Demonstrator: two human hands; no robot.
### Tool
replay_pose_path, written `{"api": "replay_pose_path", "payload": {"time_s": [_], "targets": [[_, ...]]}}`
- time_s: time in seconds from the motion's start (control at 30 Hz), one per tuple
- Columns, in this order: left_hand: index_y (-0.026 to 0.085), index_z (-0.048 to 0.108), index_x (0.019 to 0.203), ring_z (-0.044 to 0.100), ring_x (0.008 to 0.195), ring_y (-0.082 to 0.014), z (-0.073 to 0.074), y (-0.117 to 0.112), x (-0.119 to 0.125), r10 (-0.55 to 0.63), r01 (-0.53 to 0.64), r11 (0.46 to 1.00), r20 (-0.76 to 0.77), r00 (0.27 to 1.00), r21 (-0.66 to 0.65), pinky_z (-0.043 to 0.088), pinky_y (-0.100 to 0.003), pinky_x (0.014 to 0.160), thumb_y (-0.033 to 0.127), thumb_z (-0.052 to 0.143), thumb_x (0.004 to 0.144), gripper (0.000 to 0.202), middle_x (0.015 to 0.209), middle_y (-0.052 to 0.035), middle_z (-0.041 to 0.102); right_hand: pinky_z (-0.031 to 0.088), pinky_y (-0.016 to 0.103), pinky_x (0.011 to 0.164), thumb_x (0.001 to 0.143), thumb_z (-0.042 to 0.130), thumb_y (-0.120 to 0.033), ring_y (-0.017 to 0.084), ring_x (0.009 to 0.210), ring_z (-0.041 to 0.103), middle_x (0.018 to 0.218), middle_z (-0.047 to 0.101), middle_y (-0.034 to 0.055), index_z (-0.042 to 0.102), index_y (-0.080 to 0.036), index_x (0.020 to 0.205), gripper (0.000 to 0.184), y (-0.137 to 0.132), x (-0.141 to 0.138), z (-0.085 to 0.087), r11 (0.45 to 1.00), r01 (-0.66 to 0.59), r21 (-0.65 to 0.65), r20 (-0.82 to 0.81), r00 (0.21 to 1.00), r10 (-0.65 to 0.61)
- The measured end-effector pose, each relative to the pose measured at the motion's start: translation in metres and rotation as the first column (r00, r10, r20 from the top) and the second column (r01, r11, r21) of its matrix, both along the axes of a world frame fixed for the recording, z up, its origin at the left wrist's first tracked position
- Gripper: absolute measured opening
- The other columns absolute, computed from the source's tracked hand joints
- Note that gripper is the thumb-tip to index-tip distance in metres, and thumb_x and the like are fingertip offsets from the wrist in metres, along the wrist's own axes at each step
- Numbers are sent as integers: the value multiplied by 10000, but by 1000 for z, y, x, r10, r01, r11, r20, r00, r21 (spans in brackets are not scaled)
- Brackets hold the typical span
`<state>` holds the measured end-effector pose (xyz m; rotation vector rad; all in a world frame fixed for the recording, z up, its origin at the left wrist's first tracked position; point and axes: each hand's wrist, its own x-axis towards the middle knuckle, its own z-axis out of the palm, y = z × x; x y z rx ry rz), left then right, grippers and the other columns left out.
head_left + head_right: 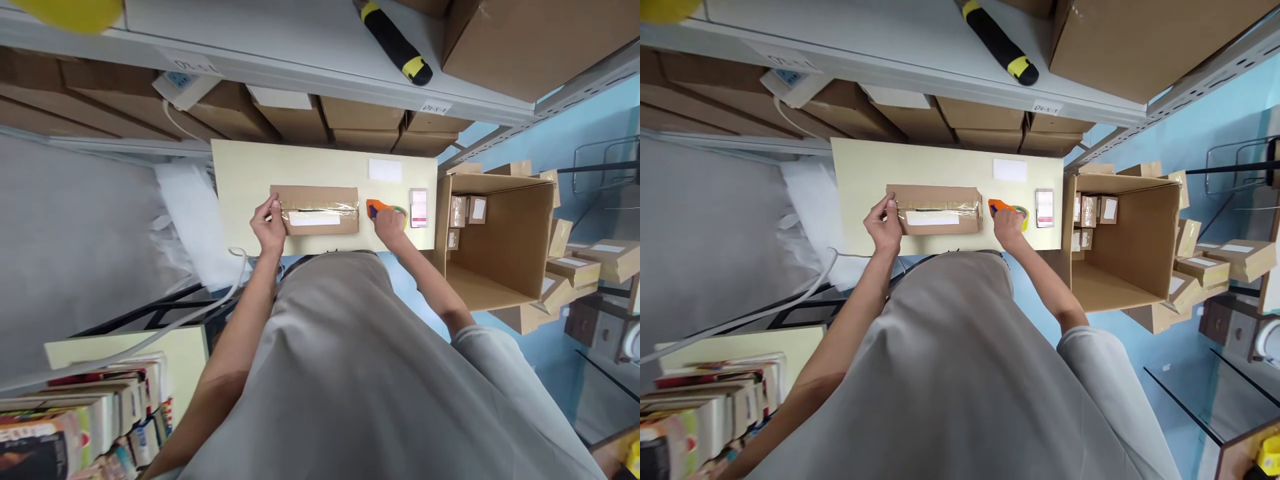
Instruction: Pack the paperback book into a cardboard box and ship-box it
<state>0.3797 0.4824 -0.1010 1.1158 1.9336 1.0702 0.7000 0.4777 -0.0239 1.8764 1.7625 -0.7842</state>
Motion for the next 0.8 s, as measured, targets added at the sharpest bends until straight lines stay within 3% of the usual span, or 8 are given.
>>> {"api": "replay_pose_path", "payload": {"time_s": [0.1, 0.2, 0.33, 0.4, 0.5, 0.63, 0.7, 0.8], "targets": [[167, 856, 1346, 770, 1366, -279, 3, -3, 0, -1, 2, 1000, 19, 1000, -11, 586, -412, 1237, 538, 673, 1129, 467, 1400, -170, 826, 527, 535, 1182, 1218, 451, -307, 398, 1231, 798, 1251, 820, 341, 620, 53, 1507, 492, -15, -2, -38, 980, 157, 123, 36, 986, -162], [161, 803, 1452, 764, 1377, -291, 7, -8, -1, -20, 21, 1000, 49, 999, -11, 574, -431, 1256, 628, 688, 1103, 594, 1457, -193, 800, 474, 528, 1256, 1225, 382, -242, 380, 1394, 729, 1431, 764, 352, 521, 48, 1608, 500, -33, 0, -70, 948, 239, 208, -17, 970, -241], [170, 659, 1629, 755, 1376, -301, 10, -17, -5, -44, 46, 999, 92, 995, -20, 587, -424, 1234, 769, 744, 1020, 859, 1461, -204, 786, 444, 515, 1291, 1203, 402, -186, 377, 1504, 651, 1557, 683, 378, 502, 68, 1620, 498, -50, 3, -93, 908, 340, 244, -45, 939, -340], [150, 688, 1576, 744, 1397, -323, 10, -19, -7, -43, 44, 999, 94, 995, -16, 581, -446, 1246, 789, 751, 1000, 863, 1477, -222, 772, 442, 521, 1292, 1193, 464, -217, 390, 1493, 646, 1555, 680, 376, 516, 72, 1605, 506, -53, 3, -92, 888, 372, 271, -51, 927, -373], [139, 752, 1444, 731, 1422, -341, 8, -18, -10, -31, 31, 1000, 80, 996, -4, 564, -481, 1273, 750, 739, 1022, 742, 1474, -226, 768, 439, 546, 1291, 1194, 508, -302, 403, 1479, 634, 1535, 686, 337, 580, 9, 1562, 487, -52, -2, -77, 820, 386, 423, -91, 918, -385], [143, 747, 1421, 757, 1359, -313, 7, -10, -8, -8, 10, 999, 67, 998, -30, 600, -456, 1227, 628, 751, 1051, 609, 1459, -210, 772, 463, 575, 1261, 1235, 389, -526, 383, 1389, 672, 1420, 731, 254, 682, -113, 1435, 545, -37, -23, -51, 717, 391, 577, -262, 920, -291], [139, 717, 1470, 761, 1322, -310, 5, -6, -5, -6, 9, 999, 52, 999, -52, 610, -452, 1206, 580, 799, 1024, 633, 1485, -217, 751, 488, 592, 1230, 1206, 395, -680, 389, 1352, 683, 1362, 738, 238, 682, -127, 1417, 658, -24, -40, -44, 700, 408, 586, -329, 909, -254], [132, 646, 1566, 725, 1359, -349, 0, -3, 0, -21, 21, 997, -6, 1000, -77, 559, -501, 1263, 525, 940, 908, 821, 1494, -228, 716, 508, 610, 1206, 1088, 532, -869, 419, 1341, 674, 1338, 714, 253, 658, -102, 1401, 837, -4, -66, -44, 684, 441, 581, -360, 893, -270]]}}
